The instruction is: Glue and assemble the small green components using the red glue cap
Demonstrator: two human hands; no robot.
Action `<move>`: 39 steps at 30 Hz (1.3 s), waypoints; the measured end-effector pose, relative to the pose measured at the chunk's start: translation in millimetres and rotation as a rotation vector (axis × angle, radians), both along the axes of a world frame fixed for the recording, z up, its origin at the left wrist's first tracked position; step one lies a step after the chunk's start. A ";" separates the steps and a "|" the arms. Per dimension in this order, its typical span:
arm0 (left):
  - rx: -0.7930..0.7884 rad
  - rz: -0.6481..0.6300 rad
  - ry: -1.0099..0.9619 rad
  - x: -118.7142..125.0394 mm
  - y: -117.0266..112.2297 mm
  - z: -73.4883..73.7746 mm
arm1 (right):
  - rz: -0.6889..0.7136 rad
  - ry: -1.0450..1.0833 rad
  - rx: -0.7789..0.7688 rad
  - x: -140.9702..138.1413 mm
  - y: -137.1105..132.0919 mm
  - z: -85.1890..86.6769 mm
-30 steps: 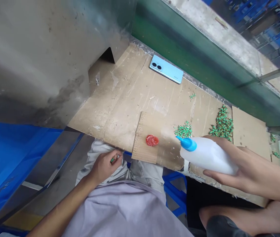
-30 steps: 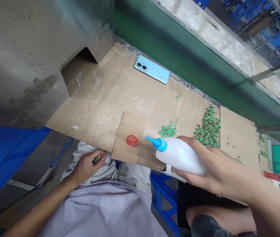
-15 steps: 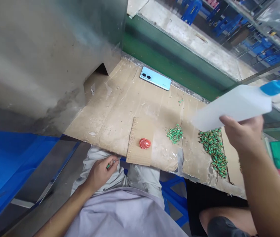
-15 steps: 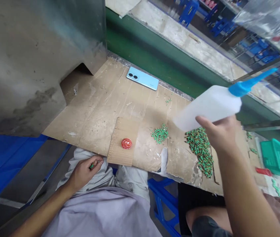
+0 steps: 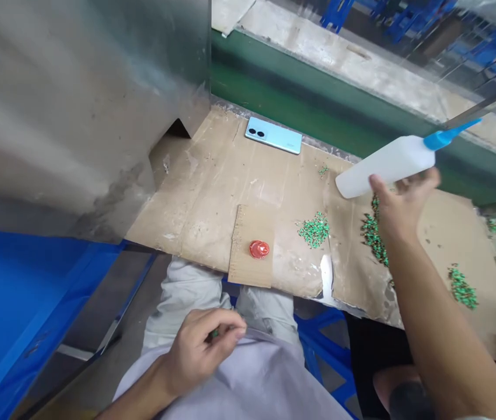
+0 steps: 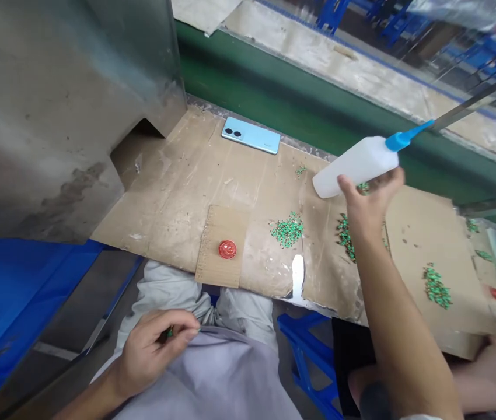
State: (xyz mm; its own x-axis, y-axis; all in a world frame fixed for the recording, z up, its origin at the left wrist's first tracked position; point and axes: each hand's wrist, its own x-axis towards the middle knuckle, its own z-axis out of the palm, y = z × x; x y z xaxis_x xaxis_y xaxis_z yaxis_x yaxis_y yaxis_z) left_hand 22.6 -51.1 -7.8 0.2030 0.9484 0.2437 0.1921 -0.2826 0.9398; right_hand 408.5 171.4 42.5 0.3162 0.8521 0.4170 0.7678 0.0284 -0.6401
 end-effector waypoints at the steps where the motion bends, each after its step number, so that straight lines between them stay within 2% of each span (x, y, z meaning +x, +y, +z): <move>1: -0.025 0.029 -0.042 6.5 3.8 8.4 | -0.028 -0.006 0.044 -10.0 -18.4 2.6; 2: -0.069 0.074 -0.083 12.9 7.5 15.4 | -0.026 -0.066 0.127 -21.9 -39.6 5.7; 4: -0.165 0.136 -0.168 24.5 14.1 25.1 | 0.063 -0.173 0.240 -48.5 -86.1 12.1; 7: -0.251 0.193 -0.252 36.6 21.6 32.0 | 0.054 -0.296 0.363 -86.3 -148.4 17.9; 9: -0.266 0.220 -0.261 41.0 25.5 34.4 | 0.146 -0.133 0.299 -106.2 -174.8 16.3; 11: -0.252 0.227 -0.240 43.8 28.2 36.5 | 0.402 0.102 0.110 -121.6 -187.8 11.1; 13: -0.221 0.213 -0.202 45.7 29.3 38.0 | 0.640 0.244 -0.001 -133.0 -191.1 4.6; 15: -0.184 0.191 -0.162 47.2 28.8 38.2 | 0.760 0.298 -0.036 -141.2 -190.0 -0.6; 24: 0.032 0.143 -0.071 47.0 26.4 29.9 | 0.757 0.452 -0.045 -156.8 -185.6 -10.5; 30: 0.064 0.121 -0.037 44.7 31.7 28.4 | 0.802 0.474 -0.045 -159.0 -177.2 -15.2; 33: -0.013 0.132 -0.040 42.3 31.4 25.9 | 0.803 0.461 -0.046 -158.8 -171.9 -21.9; 35: -0.162 0.166 -0.097 39.7 31.0 23.9 | 0.727 0.432 -0.050 -158.1 -168.3 -29.6; 39: -0.545 0.170 -0.482 31.8 36.6 22.2 | 0.480 0.349 -0.041 -158.7 -160.1 -45.0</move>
